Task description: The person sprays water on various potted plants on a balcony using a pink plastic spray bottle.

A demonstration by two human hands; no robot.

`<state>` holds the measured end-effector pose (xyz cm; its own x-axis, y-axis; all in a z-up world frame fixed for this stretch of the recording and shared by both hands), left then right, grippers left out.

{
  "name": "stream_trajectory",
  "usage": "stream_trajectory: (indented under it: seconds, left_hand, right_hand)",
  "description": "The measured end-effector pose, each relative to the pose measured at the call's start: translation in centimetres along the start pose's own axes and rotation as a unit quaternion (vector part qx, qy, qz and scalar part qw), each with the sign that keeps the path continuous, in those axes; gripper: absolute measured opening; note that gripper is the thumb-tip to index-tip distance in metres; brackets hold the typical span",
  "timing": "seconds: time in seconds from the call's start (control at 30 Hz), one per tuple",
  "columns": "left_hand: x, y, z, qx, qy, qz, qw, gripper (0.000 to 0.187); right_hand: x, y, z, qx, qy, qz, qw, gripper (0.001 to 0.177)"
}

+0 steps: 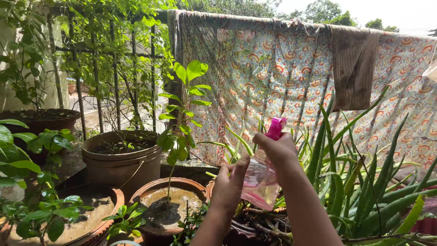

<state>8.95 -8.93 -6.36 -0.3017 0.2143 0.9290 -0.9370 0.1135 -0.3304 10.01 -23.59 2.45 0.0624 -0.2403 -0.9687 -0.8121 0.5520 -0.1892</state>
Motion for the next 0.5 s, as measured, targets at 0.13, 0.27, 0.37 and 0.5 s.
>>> stream_trajectory:
  seconds: [0.13, 0.27, 0.37, 0.5]
  left_hand:
    - [-0.2, -0.1, -1.0, 0.021, -0.006, 0.004, 1.0, 0.081]
    - [0.4, 0.3, -2.1, 0.033, -0.026, -0.027, 0.999, 0.081]
    - [1.0, 0.8, -3.0, 0.046, -0.033, -0.051, 0.997, 0.078]
    - [0.7, 0.9, -4.4, 0.059, -0.047, -0.049, 0.996, 0.078]
  right_hand:
    - [-0.3, 1.2, 0.8, 0.006, 0.037, 0.035, 0.999, 0.061]
    - [0.2, 1.7, 2.2, -0.022, -0.019, 0.039, 0.999, 0.063]
    - [0.6, 1.0, 3.6, -0.041, -0.003, 0.019, 0.999, 0.058]
    - [1.3, 0.9, 5.2, -0.066, -0.029, -0.002, 0.997, 0.06]
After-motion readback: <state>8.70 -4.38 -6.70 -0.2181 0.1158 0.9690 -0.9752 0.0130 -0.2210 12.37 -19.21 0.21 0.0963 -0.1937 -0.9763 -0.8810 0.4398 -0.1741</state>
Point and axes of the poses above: each hand's wrist, its own y-axis away from the middle knuckle, its own z-axis out of the palm, x = y × z, the point moved 1 cm from there along -y, towards the middle knuckle, and after that the axes turned 6 degrees about z, right-handed, at the moved point
